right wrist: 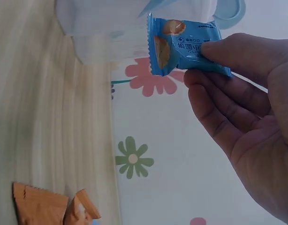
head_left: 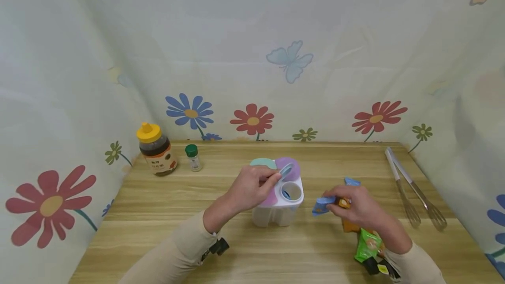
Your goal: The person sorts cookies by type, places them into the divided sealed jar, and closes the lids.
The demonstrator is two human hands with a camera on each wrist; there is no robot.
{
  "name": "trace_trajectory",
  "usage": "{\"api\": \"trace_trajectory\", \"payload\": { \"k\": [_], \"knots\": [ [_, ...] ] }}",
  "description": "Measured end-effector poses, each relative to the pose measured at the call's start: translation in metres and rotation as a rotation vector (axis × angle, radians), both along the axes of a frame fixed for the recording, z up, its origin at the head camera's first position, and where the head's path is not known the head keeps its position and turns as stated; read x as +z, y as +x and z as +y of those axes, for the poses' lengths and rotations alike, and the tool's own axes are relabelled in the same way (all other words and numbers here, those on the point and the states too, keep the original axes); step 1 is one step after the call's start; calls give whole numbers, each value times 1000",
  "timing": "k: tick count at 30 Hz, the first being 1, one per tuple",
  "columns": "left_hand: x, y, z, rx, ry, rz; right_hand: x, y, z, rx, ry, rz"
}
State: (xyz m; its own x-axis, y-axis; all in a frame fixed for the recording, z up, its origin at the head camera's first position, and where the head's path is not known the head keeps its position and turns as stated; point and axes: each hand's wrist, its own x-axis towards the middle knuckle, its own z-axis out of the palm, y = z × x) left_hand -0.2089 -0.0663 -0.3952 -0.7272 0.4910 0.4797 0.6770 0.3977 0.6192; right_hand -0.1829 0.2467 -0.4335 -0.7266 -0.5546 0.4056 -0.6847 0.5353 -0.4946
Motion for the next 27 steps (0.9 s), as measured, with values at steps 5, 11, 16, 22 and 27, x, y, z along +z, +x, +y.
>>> {"api": "trace_trajectory", "payload": {
  "k": [5, 11, 16, 22, 27],
  "knots": [
    [2, 0, 0, 6, 10, -15, 10, 1, -5, -9, -23, 20],
    [0, 1, 2, 9, -2, -34, 17, 3, -7, 33, -79, 74],
    [0, 0, 2, 10, -4, -19, 22, 2, -11, 73, -126, 102],
    [0, 1, 2, 13, -5, -25, 32, 2, -15, 88, -139, 87],
    [0, 1, 2, 9, -10, -18, 41, 2, -17, 95, -151, 100]
  ]
}}
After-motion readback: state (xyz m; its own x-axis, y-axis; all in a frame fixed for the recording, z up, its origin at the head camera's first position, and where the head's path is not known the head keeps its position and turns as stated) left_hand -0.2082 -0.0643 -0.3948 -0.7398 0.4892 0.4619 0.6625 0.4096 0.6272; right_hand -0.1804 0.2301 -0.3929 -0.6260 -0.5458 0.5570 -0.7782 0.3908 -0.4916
